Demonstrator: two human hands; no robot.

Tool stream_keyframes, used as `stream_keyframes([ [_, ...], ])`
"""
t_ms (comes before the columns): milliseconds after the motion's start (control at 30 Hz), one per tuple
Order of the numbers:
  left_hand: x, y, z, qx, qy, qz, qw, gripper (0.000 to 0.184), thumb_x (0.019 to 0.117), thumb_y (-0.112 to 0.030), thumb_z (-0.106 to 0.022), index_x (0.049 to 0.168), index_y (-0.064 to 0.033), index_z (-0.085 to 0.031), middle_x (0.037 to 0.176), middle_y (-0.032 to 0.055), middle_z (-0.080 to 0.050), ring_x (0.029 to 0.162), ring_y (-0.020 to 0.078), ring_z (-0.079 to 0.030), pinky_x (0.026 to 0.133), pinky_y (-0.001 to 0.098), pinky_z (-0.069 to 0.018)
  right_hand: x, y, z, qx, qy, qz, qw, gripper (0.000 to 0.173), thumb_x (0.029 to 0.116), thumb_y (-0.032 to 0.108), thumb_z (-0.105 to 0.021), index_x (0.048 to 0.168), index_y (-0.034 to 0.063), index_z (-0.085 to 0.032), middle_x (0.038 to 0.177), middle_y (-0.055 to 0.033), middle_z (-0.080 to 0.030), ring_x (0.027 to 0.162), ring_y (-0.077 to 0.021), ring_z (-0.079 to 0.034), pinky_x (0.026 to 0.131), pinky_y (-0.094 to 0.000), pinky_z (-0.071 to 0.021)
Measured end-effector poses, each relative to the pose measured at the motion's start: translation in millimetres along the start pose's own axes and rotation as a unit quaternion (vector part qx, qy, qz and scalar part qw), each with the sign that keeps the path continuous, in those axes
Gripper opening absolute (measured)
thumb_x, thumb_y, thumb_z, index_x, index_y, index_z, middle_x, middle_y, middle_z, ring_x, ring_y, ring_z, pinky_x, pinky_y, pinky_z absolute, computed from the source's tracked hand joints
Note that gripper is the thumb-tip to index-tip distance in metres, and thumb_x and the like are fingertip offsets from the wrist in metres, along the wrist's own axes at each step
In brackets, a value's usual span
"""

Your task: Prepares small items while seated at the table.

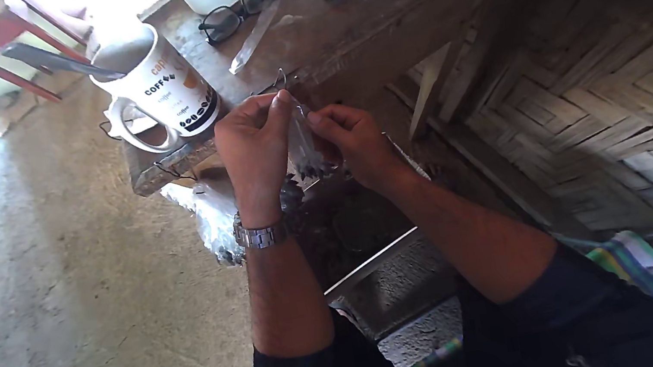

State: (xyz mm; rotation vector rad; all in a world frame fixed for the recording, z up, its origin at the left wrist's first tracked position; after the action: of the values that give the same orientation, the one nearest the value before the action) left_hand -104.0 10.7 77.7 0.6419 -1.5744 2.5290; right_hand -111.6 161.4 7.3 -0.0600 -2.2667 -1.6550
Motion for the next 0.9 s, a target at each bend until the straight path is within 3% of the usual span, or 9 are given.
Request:
stream_keyframes([
  [533,-3,-7,-1,0.147,-0.004,0.027,0.989,0.019,0.0973,-0.038,-0.069,0.096,-0.0223,-0.08,0.077,-0.0097,-0.073,0.064,-0.0001,-0.063,0.062,0.028,-0.052,0,-7,-1,0.002,0.009,-0.022,1.0,0.028,0.1072,0.022,-0.055,0.098,-0.0014,-0.068,0.076,-0.0064,-0.066,0.057,-0.0109,-0.056,0.05,-0.0245,-0.0467],
  [800,-3,-6,-1,0.097,-0.003,0.023,0.995,0.019,0.0975,-0.035,-0.07,0.097,-0.0187,-0.079,0.081,-0.0084,-0.075,0.069,-0.0004,-0.067,0.066,0.0255,-0.0565,2,-13,-4,0.062,0.025,-0.094,0.993,0.029,0.1086,0.023,-0.051,0.107,-0.0003,-0.068,0.082,-0.0071,-0.066,0.059,-0.0104,-0.057,0.05,-0.0233,-0.048],
  [900,-3,-7,-3,0.095,-0.004,0.017,0.995,0.019,0.0976,-0.034,-0.07,0.095,-0.0186,-0.079,0.078,-0.0089,-0.074,0.066,-0.0011,-0.065,0.062,0.0245,-0.054,1,-15,-7,0.097,0.038,-0.145,0.984,0.029,0.1093,0.023,-0.047,0.108,0.0022,-0.067,0.082,-0.0048,-0.066,0.059,-0.0081,-0.056,0.05,-0.0218,-0.0467],
])
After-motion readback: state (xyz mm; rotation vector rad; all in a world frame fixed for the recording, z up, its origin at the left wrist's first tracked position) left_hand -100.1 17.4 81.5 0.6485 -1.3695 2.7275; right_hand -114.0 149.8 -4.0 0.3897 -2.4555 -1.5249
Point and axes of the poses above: each hand's wrist, its own x-axis towards the middle knuckle, its own z-axis out of the back of the hand, y = z × x, the point moved 3 cm from there along x, towards the middle knuckle
